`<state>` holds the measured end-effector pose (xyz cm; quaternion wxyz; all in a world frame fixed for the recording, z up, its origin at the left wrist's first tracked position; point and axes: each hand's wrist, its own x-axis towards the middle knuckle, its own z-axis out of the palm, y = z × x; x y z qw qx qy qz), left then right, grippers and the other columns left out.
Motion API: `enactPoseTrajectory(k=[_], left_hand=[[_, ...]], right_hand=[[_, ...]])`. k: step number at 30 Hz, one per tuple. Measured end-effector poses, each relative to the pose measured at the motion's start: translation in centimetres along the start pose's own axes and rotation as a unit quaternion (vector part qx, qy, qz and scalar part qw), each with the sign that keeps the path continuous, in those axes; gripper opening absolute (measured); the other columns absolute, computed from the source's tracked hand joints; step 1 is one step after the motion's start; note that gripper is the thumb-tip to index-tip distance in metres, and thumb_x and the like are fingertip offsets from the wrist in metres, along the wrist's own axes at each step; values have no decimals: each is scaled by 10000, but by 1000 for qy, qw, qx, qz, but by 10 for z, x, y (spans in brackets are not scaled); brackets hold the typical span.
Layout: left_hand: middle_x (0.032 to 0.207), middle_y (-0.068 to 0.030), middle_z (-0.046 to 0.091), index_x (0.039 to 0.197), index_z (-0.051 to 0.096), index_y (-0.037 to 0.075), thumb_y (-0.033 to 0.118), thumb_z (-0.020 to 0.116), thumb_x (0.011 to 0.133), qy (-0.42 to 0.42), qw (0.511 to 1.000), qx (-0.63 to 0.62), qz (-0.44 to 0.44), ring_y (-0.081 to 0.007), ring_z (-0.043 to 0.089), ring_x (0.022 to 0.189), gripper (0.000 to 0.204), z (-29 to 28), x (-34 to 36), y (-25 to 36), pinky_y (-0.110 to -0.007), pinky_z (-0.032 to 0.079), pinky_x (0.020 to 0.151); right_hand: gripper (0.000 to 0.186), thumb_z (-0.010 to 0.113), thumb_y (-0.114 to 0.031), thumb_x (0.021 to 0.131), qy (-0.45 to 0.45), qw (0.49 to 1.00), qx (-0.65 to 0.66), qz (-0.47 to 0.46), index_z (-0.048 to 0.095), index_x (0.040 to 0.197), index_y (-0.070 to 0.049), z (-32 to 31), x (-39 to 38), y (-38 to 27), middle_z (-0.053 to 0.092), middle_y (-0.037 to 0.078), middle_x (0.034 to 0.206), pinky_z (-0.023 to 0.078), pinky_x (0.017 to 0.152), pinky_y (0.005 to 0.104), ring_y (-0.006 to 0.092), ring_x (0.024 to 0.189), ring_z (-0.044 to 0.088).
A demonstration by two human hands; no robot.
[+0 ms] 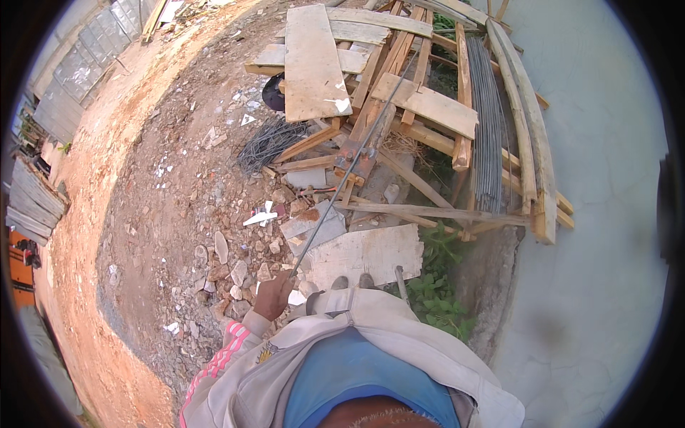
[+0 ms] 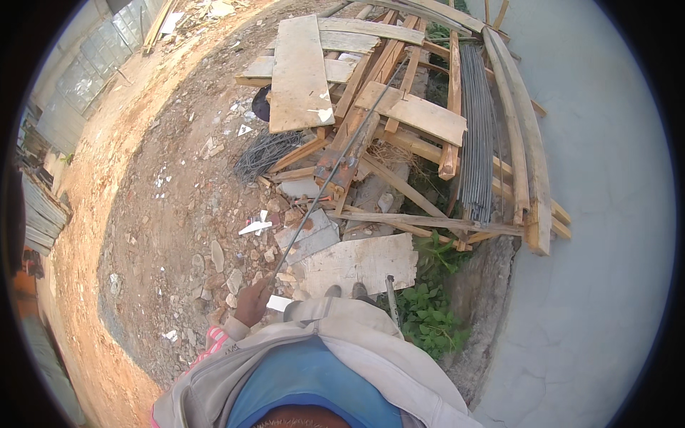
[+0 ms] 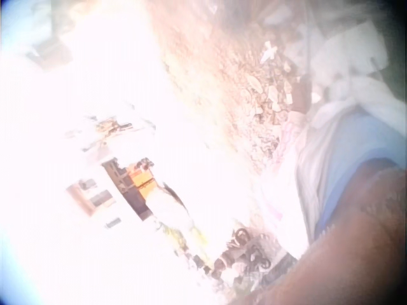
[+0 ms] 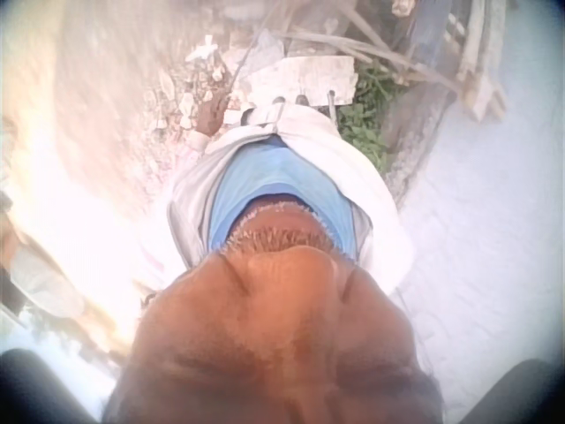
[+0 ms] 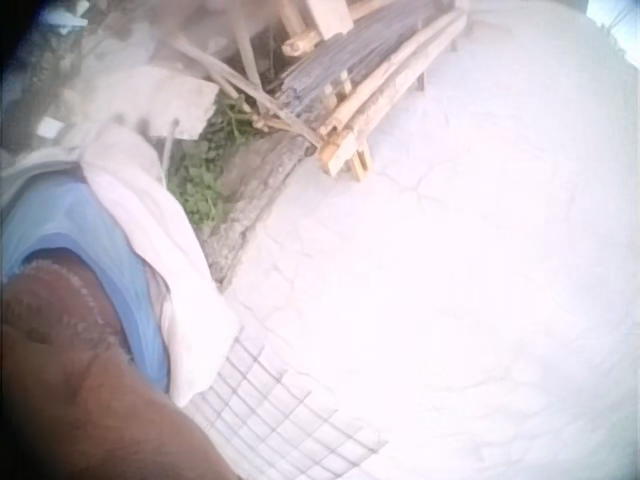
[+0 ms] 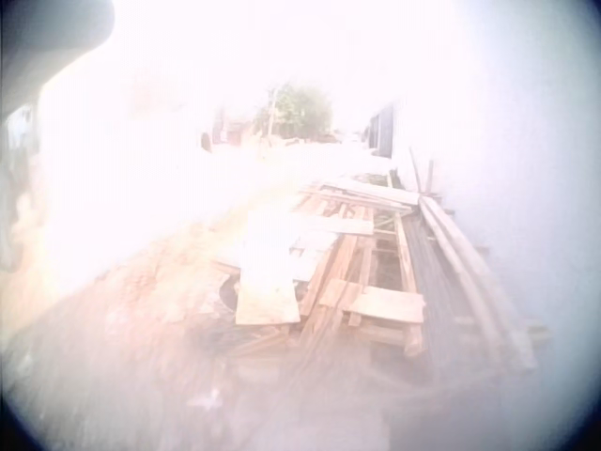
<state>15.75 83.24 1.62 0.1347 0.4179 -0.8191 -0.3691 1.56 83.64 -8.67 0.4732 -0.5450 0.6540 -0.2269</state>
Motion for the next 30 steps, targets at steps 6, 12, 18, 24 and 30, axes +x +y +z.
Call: enactPoseTrajectory(k=[6,12,18,24,30], left_hand=[[732,-200,634,1085,628,46,248,471,1010,0,999,-9,-32,-399,628,689,267,3,-35,8,-473,467,609],[719,-199,629,970,644,23,243,490,992,93,990,19,-100,-388,626,671,270,28,-57,27,-472,463,614],[711,-203,629,854,628,20,233,530,953,112,973,21,-202,-392,623,667,254,39,-80,11,-467,463,595],[660,-216,601,854,614,19,232,577,910,137,980,92,-113,-408,615,624,224,36,-92,31,-469,473,568],[649,-211,610,842,616,23,238,598,898,147,961,79,-220,-396,623,607,223,39,-94,32,-459,482,564]], right_hand=[[478,804,-440,698,-63,998,21,-15,694,830,6,-6,-3,33,656,142,669,498,535,441,287,552,627],[481,805,-443,700,-17,988,-14,154,693,822,8,-50,-73,211,654,138,659,495,529,439,281,541,622],[484,806,-446,702,-14,893,-36,449,691,814,11,-106,-210,369,651,134,649,493,522,436,276,531,618],[487,807,-448,704,-28,851,17,524,690,806,13,-108,-247,417,648,130,639,491,515,434,270,520,614],[491,808,-451,706,-25,844,47,534,689,798,16,-109,-252,427,645,126,629,489,509,432,265,509,610]])
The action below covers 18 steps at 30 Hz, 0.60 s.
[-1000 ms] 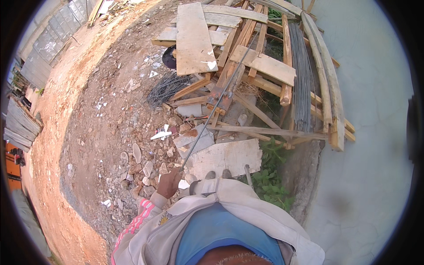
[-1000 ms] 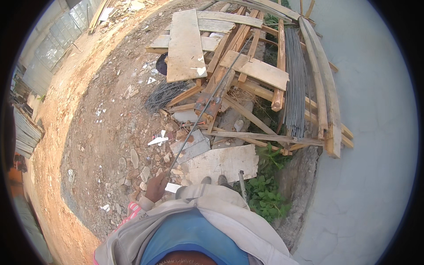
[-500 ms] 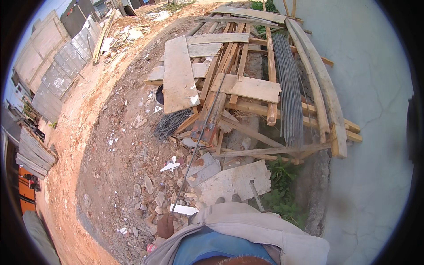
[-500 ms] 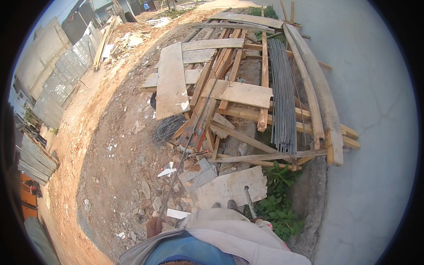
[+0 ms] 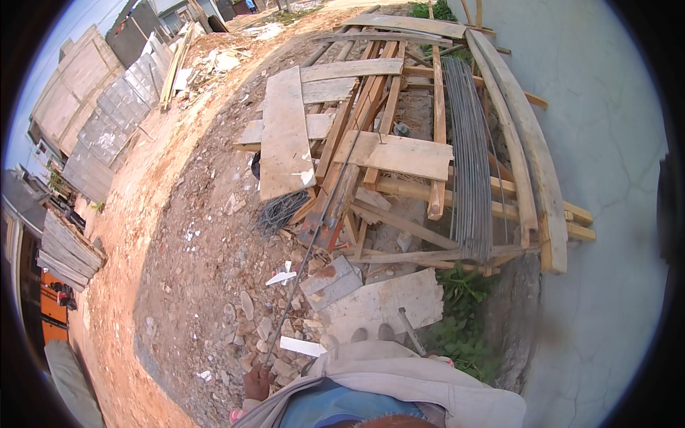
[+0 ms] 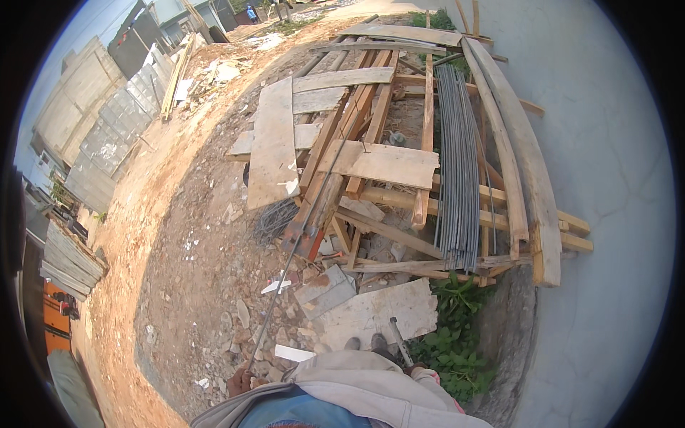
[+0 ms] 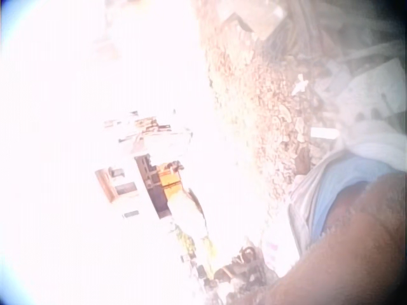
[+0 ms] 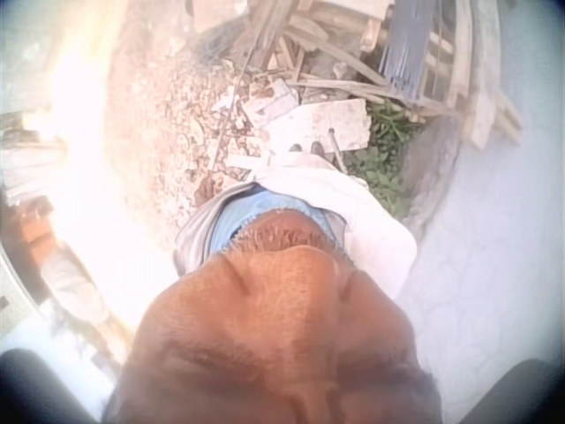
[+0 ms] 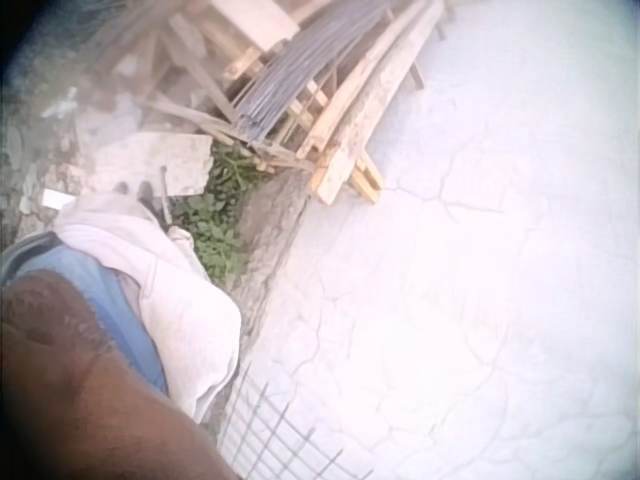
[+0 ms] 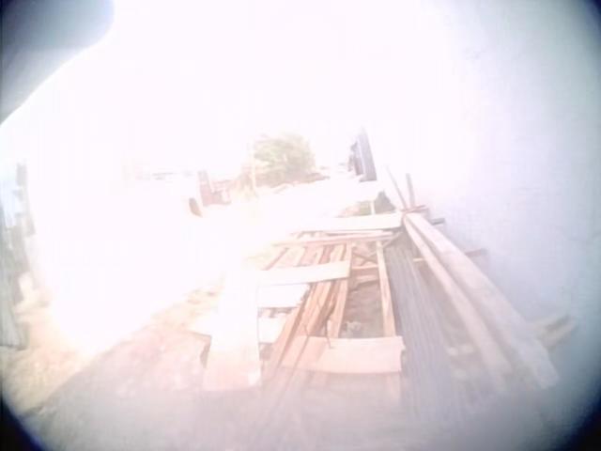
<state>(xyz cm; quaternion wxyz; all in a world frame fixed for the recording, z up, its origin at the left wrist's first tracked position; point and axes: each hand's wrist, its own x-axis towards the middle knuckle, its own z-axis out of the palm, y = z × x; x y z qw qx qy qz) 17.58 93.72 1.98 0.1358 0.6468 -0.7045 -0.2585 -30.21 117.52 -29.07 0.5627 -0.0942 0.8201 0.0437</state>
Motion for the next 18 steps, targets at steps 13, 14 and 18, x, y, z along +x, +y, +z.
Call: enactPoseTrajectory(k=[13,14,18], left_hand=[[633,-164,611,735,592,25,249,553,941,32,999,29,29,-318,615,569,306,-1,1,12,-414,469,558],[635,-169,606,731,592,25,247,554,938,33,998,35,31,-329,611,571,306,-1,3,12,-421,467,561],[622,-186,572,760,605,19,240,556,932,40,999,6,33,-368,594,574,284,-1,-3,14,-452,450,560]], right_hand=[[499,810,-457,710,2,1000,0,1,686,781,21,-22,5,1,639,117,607,485,494,426,253,486,602],[500,810,-457,711,5,1000,1,-1,686,780,22,-24,6,-1,639,117,606,484,493,426,252,484,601],[503,811,-459,712,7,1000,-2,2,685,775,23,-30,6,-2,637,114,599,483,489,424,249,477,598]])
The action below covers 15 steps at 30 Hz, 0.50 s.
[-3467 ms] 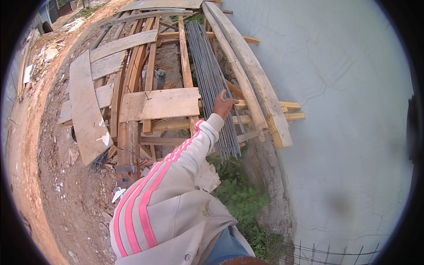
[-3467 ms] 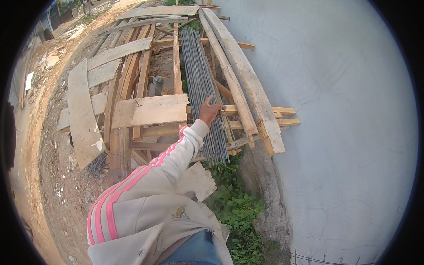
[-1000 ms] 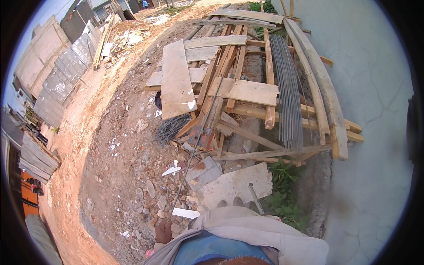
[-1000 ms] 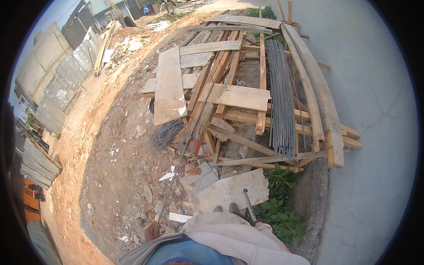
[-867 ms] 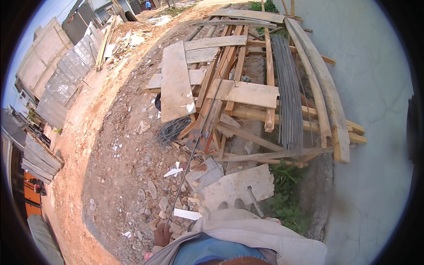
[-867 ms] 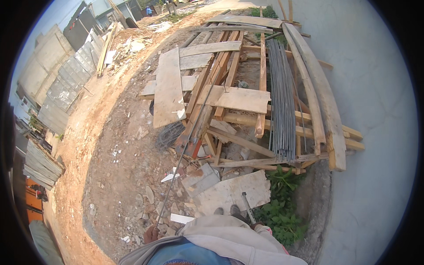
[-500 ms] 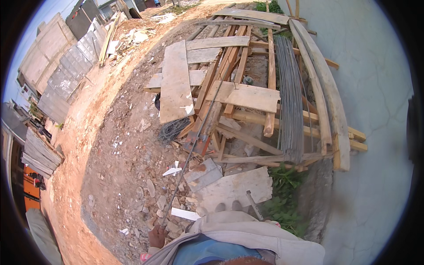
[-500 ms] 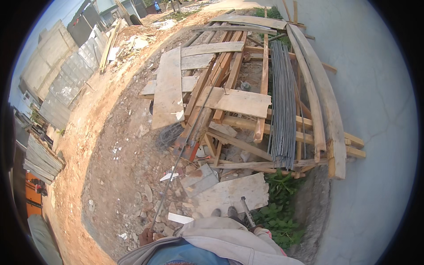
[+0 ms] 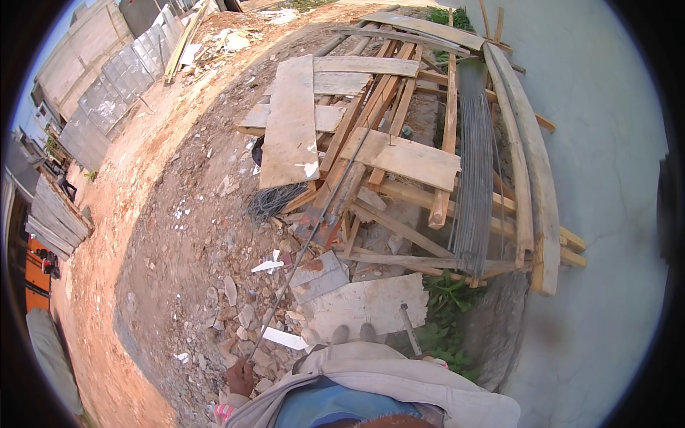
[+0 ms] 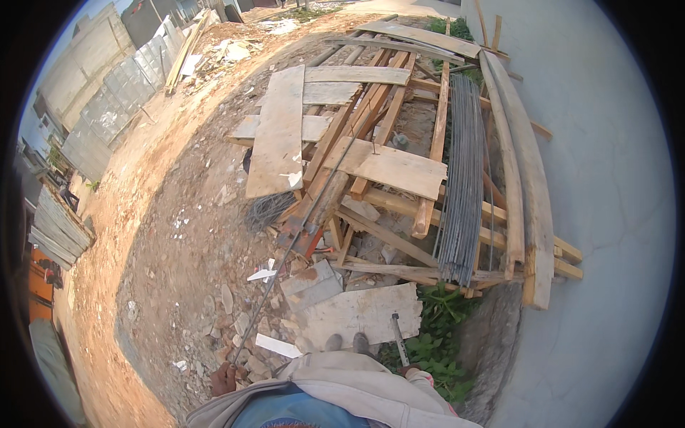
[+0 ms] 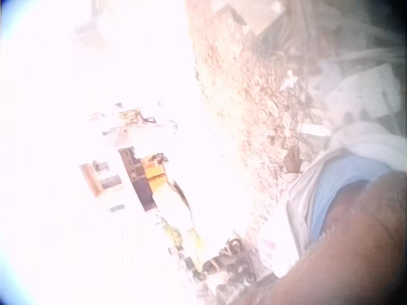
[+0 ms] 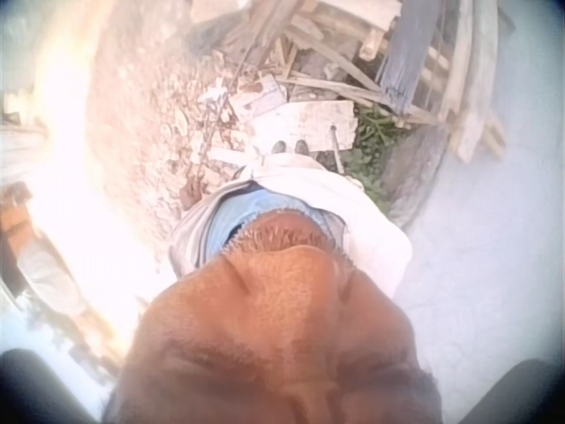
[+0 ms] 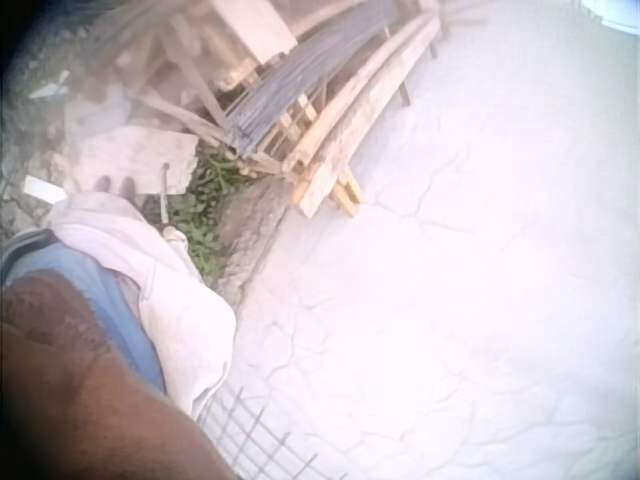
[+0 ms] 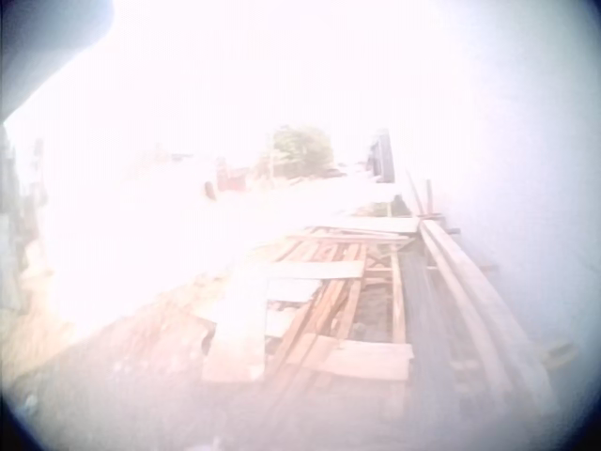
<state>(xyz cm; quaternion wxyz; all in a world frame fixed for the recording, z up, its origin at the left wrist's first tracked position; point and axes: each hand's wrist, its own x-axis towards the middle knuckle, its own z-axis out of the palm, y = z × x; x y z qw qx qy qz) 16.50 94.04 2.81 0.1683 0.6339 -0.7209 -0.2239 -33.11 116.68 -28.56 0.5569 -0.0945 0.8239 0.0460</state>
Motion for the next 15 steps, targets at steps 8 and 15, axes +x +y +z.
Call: enactPoseTrajectory(k=[8,15], left_hand=[[617,-177,553,866,655,16,231,545,959,-24,999,-41,-3,-340,573,546,259,-4,6,-7,-439,440,547],[678,-167,576,935,659,20,220,531,986,-83,996,-15,16,-313,562,594,243,-42,42,-11,-385,461,591]], right_hand=[[509,812,-463,715,26,999,20,-19,683,764,27,-2,-1,-6,633,109,586,480,480,421,242,463,593],[743,786,-528,676,100,983,118,-97,677,1047,106,2,-72,-29,701,276,967,534,822,448,368,975,692]])
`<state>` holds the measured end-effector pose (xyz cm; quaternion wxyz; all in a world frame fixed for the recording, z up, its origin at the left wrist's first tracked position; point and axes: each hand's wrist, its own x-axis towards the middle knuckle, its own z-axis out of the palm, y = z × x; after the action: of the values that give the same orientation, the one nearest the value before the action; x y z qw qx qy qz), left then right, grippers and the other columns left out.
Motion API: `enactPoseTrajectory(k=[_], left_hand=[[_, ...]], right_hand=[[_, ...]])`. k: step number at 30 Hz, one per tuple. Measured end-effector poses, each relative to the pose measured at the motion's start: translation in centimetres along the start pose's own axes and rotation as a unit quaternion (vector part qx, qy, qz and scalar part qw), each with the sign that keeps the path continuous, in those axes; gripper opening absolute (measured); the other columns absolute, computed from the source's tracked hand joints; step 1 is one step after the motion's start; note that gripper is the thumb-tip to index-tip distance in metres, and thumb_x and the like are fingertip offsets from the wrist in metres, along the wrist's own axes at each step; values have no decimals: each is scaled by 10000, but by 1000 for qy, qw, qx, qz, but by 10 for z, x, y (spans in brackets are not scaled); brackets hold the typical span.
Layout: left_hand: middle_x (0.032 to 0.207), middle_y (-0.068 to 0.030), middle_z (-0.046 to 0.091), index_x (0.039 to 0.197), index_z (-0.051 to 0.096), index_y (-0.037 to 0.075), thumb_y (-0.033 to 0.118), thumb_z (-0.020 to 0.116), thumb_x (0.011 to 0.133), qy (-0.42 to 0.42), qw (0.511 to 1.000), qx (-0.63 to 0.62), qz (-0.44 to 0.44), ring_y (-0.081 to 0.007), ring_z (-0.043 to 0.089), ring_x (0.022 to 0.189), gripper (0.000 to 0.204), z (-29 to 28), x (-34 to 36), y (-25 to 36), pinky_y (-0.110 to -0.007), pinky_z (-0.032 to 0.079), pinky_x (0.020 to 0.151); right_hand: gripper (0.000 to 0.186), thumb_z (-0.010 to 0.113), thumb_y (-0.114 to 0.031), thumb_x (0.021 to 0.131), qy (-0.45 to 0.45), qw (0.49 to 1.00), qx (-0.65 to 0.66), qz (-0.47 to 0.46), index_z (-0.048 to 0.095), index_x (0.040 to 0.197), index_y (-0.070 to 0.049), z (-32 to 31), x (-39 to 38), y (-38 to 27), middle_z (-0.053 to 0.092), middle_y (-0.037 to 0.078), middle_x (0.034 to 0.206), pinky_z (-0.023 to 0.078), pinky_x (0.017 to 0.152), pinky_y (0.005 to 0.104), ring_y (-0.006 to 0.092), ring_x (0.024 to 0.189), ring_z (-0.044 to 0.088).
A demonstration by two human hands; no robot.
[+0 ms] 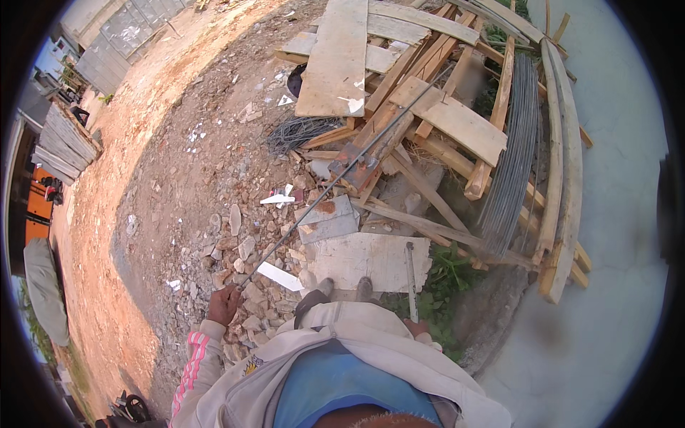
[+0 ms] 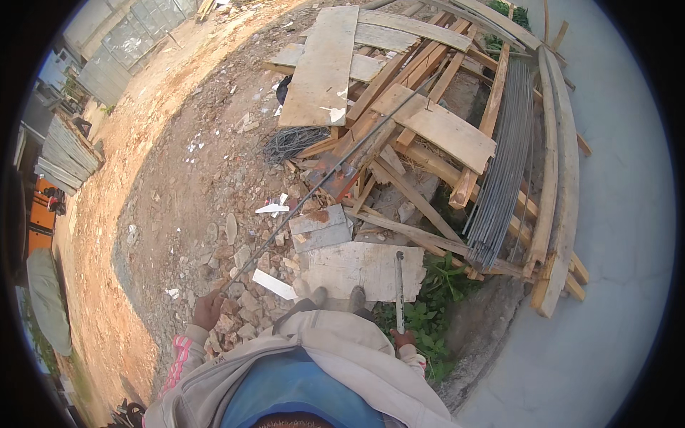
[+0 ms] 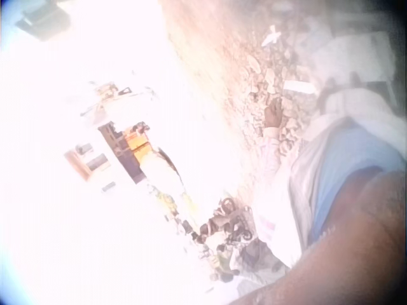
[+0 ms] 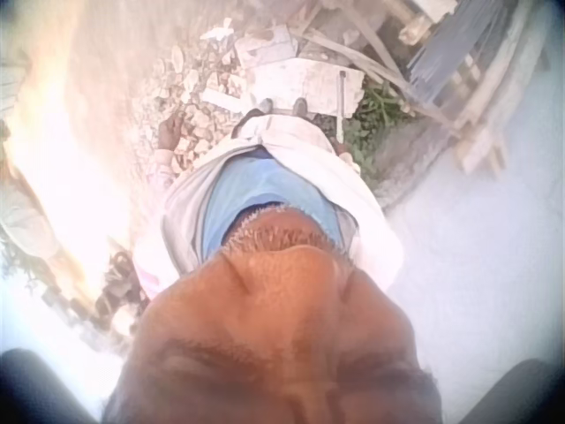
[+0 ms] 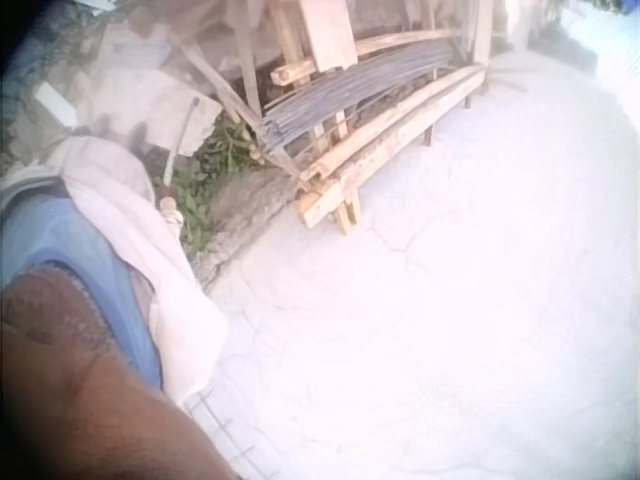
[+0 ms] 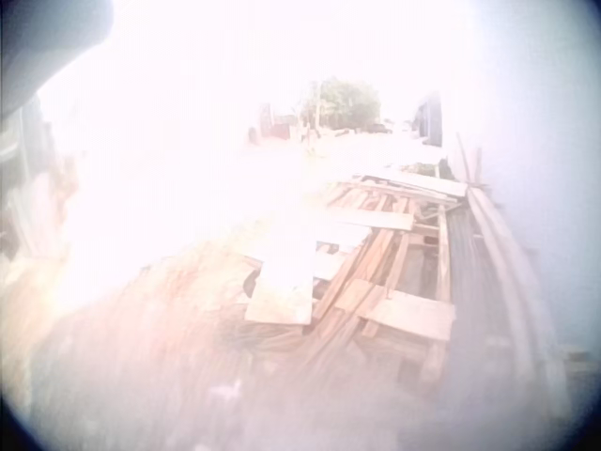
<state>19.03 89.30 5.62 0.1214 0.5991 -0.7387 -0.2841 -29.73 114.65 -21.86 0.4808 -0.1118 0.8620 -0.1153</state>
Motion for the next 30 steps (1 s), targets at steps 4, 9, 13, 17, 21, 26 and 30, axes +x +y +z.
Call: enactPoseTrajectory(k=[4,9,13,17,21,26,30], left_hand=[[697,-173,584,973,655,17,233,537,988,-4,999,22,50,-316,573,607,246,-5,23,-35,-391,464,604],[705,-191,588,979,651,9,232,554,980,-12,997,8,76,-353,583,617,243,-19,48,-54,-406,457,597],[697,-198,588,966,656,12,230,562,976,-37,995,-7,95,-369,587,618,238,-26,63,-67,-416,458,597],[699,-200,598,957,666,16,229,570,971,-45,994,-28,96,-370,605,627,234,-24,70,-73,-429,468,605],[717,-203,613,945,676,16,221,572,970,-55,992,-41,104,-370,613,639,231,-33,74,-71,-429,475,613],[667,-193,600,900,663,16,205,579,957,-61,990,-64,111,-389,599,607,214,-38,75,-73,-447,464,576],[644,-195,578,858,639,36,217,580,947,-39,988,-62,134,-393,589,591,211,-33,77,-82,-466,451,551]], right_hand=[[552,793,-455,721,79,988,81,-103,672,919,45,22,-14,11,682,193,809,517,724,437,305,775,673],[321,761,-314,801,93,960,214,-158,616,846,-31,8,-90,-43,596,65,641,466,563,353,173,575,574],[229,713,-219,843,58,930,319,-173,579,887,-39,4,-144,-66,552,19,623,426,489,276,108,531,550],[183,666,-188,878,88,894,321,-301,558,905,-43,6,-187,-72,524,0,615,379,439,253,92,477,492],[211,620,-246,946,167,899,295,-278,545,902,-53,19,-248,-114,500,-3,608,364,434,246,81,468,463],[305,525,-335,1017,101,914,299,-256,541,884,-61,36,-281,-132,480,1,592,357,416,255,81,456,453],[333,487,-357,1031,58,934,258,-239,544,880,-65,41,-293,-146,485,8,580,354,408,256,85,443,447]])
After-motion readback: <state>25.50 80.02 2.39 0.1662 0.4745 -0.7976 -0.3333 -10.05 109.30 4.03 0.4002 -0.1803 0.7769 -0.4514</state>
